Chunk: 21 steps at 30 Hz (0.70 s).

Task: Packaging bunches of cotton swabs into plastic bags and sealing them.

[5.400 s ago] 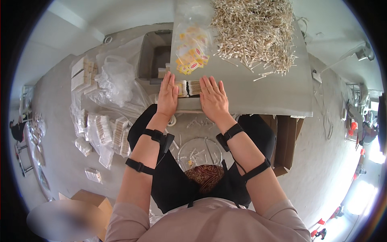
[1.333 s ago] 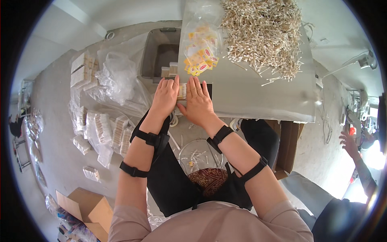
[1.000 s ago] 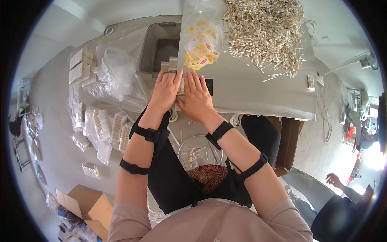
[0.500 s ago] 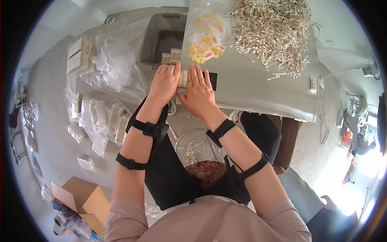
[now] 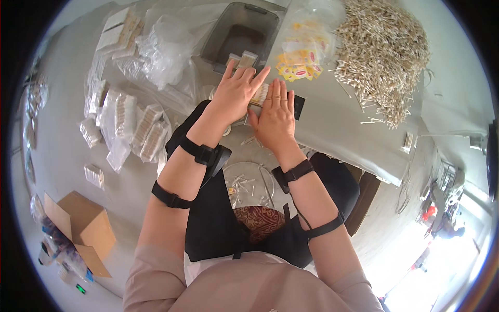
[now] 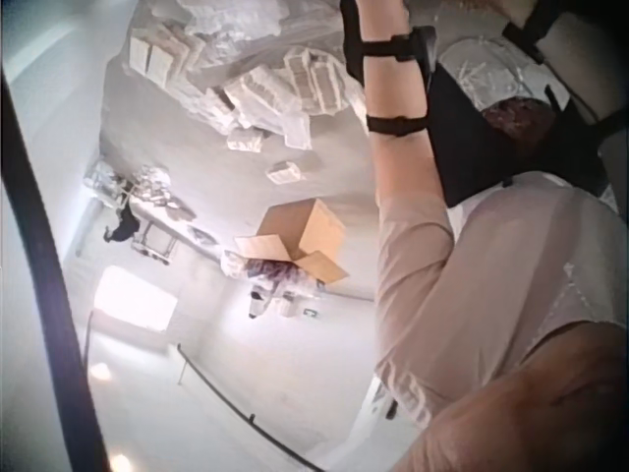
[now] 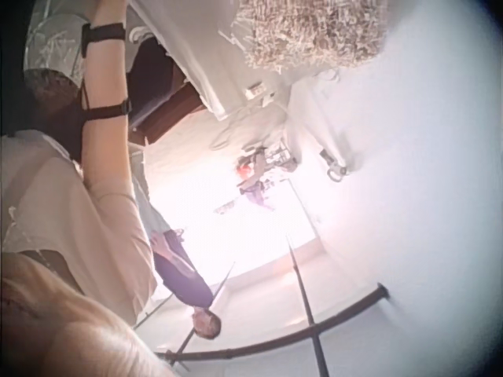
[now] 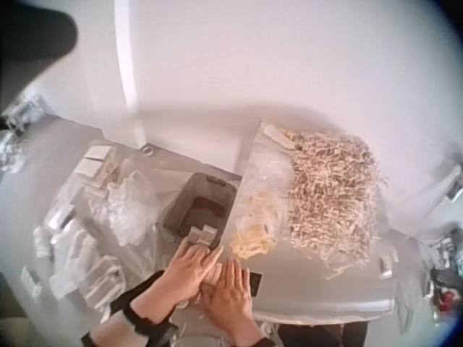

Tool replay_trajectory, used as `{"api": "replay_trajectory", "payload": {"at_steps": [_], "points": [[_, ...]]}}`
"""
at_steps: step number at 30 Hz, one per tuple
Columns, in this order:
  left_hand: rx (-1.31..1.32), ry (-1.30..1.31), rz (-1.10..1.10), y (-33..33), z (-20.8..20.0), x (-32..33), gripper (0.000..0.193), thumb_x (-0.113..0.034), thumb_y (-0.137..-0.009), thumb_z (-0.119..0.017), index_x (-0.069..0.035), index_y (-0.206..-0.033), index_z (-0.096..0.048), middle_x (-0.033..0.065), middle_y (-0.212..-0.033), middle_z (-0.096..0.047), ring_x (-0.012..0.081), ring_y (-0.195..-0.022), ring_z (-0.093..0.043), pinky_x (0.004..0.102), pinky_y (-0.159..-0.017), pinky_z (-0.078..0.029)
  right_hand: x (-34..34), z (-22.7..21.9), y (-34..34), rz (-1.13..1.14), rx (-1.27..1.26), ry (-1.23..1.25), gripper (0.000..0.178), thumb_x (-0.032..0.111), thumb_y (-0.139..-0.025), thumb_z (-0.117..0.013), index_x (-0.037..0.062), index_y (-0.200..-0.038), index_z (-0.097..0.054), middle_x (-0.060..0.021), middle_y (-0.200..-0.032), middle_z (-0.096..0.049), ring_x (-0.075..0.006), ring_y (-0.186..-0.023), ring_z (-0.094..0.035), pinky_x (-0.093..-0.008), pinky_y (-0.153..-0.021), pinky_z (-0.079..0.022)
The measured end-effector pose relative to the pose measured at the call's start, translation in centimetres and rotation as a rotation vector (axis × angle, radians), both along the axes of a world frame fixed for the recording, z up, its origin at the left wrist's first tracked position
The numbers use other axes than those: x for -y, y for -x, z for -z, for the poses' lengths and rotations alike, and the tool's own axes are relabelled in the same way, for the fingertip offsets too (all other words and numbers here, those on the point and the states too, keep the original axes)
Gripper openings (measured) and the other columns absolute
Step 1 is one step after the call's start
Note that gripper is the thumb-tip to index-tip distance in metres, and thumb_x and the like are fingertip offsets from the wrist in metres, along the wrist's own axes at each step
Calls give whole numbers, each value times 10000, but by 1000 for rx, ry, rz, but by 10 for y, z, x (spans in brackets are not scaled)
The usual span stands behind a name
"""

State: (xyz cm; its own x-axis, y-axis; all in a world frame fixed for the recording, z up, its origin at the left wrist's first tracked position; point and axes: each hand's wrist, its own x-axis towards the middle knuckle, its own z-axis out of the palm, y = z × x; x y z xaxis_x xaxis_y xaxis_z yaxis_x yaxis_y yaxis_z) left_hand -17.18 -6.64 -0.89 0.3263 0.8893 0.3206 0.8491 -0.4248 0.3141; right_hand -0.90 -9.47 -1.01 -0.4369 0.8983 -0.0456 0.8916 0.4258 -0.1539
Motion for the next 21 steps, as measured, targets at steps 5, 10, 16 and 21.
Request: {"api": "replay_trajectory", "payload": {"at_steps": [5,10,16,21], "points": [[-105,77,-24,7,5,3,649,-56,-860,-626,-36,-1493,-482,72,-1092,-628,273,-1103,-591,501,-1127,-394,2,-2,4,10,-4,14,866,468,-974,-552,-143,-1534,-304,-277,-1654,-243,-382,-1572,-171,-521,-1279,-107],[-168,-23,13,1,18,-2,553,-109,-869,-613,49,-1396,-549,90,-1033,-628,260,-1019,-608,391,-1033,-459,1,3,1,6,-7,-10,877,465,-972,-554,-150,-1536,-288,-276,-1652,-243,-388,-1571,-164,-525,-1278,-102],[-223,-55,29,2,16,-6,518,-155,-889,-578,47,-1366,-563,83,-1067,-649,243,-1020,-605,366,-973,-468,-5,0,5,-10,-4,-5,848,437,-990,-537,-174,-1521,-287,-310,-1634,-254,-418,-1563,-168,-540,-1269,-122],[-173,-72,24,1,7,-10,471,-169,-912,-548,44,-1330,-582,89,-1053,-654,246,-1017,-609,368,-924,-470,-8,-8,9,11,35,13,907,447,-941,-584,-152,-1543,-265,-296,-1645,-241,-402,-1569,-156,-528,-1277,-103]]}}
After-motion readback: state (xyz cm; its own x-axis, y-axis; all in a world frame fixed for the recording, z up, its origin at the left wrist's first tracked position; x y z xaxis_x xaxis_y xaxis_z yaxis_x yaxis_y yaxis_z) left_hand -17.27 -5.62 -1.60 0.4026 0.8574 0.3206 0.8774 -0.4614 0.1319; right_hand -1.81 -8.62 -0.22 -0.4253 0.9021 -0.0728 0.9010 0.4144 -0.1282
